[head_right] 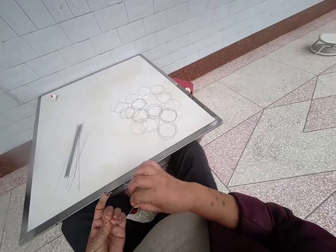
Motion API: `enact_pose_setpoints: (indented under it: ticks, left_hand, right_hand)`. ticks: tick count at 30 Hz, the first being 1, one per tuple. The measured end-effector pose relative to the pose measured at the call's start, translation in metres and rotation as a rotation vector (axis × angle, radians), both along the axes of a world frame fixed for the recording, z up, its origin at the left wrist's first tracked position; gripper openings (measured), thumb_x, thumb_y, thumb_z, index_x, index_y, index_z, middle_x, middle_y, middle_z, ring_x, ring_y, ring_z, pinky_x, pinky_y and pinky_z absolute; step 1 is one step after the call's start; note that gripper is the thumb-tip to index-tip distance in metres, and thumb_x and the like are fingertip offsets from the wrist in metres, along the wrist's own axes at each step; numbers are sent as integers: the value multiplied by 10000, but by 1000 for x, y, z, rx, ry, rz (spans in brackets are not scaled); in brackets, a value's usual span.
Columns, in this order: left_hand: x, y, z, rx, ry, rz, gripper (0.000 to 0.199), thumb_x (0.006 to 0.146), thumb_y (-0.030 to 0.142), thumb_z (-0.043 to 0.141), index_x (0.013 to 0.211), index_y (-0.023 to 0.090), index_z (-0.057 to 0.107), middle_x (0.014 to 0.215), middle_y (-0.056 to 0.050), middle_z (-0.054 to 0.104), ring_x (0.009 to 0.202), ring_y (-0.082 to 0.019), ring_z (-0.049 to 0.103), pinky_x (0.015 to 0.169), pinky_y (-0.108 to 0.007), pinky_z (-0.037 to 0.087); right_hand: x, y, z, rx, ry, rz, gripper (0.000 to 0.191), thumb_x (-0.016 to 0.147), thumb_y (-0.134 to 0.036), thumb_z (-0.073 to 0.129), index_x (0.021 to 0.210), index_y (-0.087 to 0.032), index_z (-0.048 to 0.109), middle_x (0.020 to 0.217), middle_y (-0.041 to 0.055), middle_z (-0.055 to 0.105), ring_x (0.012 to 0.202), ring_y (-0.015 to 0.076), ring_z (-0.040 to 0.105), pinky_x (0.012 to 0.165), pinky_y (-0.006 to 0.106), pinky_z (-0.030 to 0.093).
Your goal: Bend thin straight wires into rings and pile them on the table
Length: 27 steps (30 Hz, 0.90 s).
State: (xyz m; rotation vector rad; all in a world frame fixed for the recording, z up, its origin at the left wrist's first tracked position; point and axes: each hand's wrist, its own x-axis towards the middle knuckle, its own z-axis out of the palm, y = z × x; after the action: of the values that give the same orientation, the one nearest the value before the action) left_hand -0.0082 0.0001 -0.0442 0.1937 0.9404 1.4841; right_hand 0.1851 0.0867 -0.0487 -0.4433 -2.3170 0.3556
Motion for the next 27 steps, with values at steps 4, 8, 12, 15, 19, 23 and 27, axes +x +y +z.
enact_pose_setpoints:
  ticks: [4,8,12,15,19,23,27]
  left_hand:
    - [1,1,-3,0,54,23,531,665,138,877,1161,203,700,669,58,544,665,-80,558,684,-170,536]
    - [3,0,-4,8,117,29,491,669,152,876,1125,222,709,659,54,566,680,-95,565,698,-192,540]
    - [4,0,-4,1,129,40,506,669,153,876,1139,233,706,651,58,573,662,-86,561,688,-180,529]
    - [5,1,-3,-27,109,32,587,665,150,879,1210,243,682,659,65,579,647,-75,558,686,-173,525]
    - [6,2,-4,-28,126,18,672,684,177,874,1306,247,631,683,60,600,656,-74,567,711,-178,530]
    - [3,2,-5,-12,129,0,688,686,153,868,1321,257,623,668,70,585,652,-70,565,734,-182,532]
    - [0,2,-7,0,114,-24,638,705,143,852,1300,241,644,694,57,591,685,-74,579,757,-181,533]
  right_hand:
    - [-10,-6,0,-90,-14,59,175,941,-364,648,990,-196,649,1002,19,693,1095,189,515,1025,380,362]
    - [-22,-12,-4,-125,7,50,122,967,-313,612,997,-203,654,919,-6,706,1024,167,532,984,347,379]
    - [-27,-15,-5,-143,44,8,69,953,-247,603,944,-201,653,834,-14,701,942,158,550,935,350,390]
    - [-27,-15,-4,-156,53,-7,71,940,-245,599,949,-202,655,802,-14,686,914,161,555,911,360,399]
    - [-27,-15,-4,-165,57,5,73,933,-241,598,947,-197,655,804,-13,681,913,164,552,909,362,402]
    - [-26,-14,-5,-144,45,12,62,939,-209,596,914,-194,650,785,-16,675,931,164,546,926,352,396]
    - [-25,-11,-6,-116,19,40,89,972,-274,601,985,-207,657,852,-4,698,972,171,554,947,355,401]
